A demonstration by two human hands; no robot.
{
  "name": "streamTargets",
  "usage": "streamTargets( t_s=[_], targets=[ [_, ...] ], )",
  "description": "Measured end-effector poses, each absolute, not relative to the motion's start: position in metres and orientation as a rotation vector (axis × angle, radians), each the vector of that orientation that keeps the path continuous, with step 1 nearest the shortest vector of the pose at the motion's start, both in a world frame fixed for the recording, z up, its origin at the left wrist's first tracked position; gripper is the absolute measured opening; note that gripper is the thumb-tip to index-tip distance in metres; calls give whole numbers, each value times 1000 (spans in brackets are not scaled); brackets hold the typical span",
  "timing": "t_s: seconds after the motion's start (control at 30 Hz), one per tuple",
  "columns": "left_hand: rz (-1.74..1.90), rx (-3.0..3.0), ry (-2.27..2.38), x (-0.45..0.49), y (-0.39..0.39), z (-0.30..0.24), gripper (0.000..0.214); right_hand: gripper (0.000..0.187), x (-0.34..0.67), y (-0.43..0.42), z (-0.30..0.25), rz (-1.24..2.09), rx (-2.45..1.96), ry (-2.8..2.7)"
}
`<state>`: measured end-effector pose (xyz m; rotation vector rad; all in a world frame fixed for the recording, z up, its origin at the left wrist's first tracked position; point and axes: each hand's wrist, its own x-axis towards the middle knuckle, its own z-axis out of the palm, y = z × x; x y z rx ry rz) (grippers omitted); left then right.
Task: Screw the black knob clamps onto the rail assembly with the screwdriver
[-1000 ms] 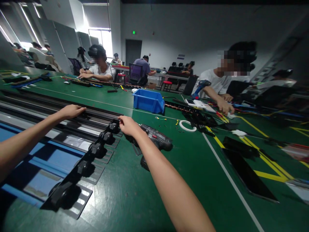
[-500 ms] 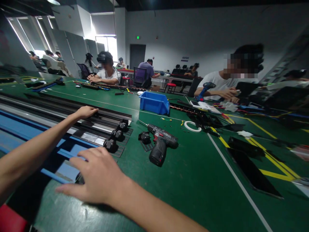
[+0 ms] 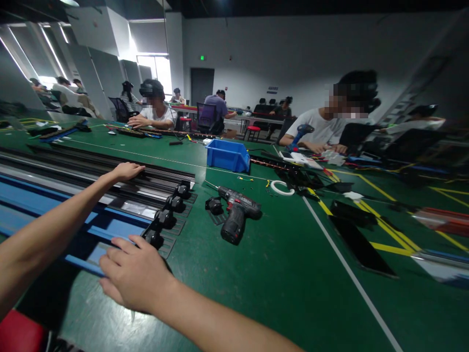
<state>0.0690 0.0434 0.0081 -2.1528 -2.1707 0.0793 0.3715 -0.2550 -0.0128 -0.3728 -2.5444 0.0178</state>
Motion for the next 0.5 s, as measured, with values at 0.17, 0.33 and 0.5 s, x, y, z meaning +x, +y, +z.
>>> streamTargets(
  t_s=[0.17, 0.33, 0.5],
  targets=[
    [61, -2138, -2168, 66, 45, 5, 79, 32, 370, -253, -16, 40, -355, -2530],
    [-5, -2154, -2175, 63, 45, 3, 81, 27, 371, -252, -17, 37, -341, -2526],
    [-22, -2208, -2167, 65, 38, 7, 85, 30, 370, -251, -22, 13, -342, -2506]
  ],
)
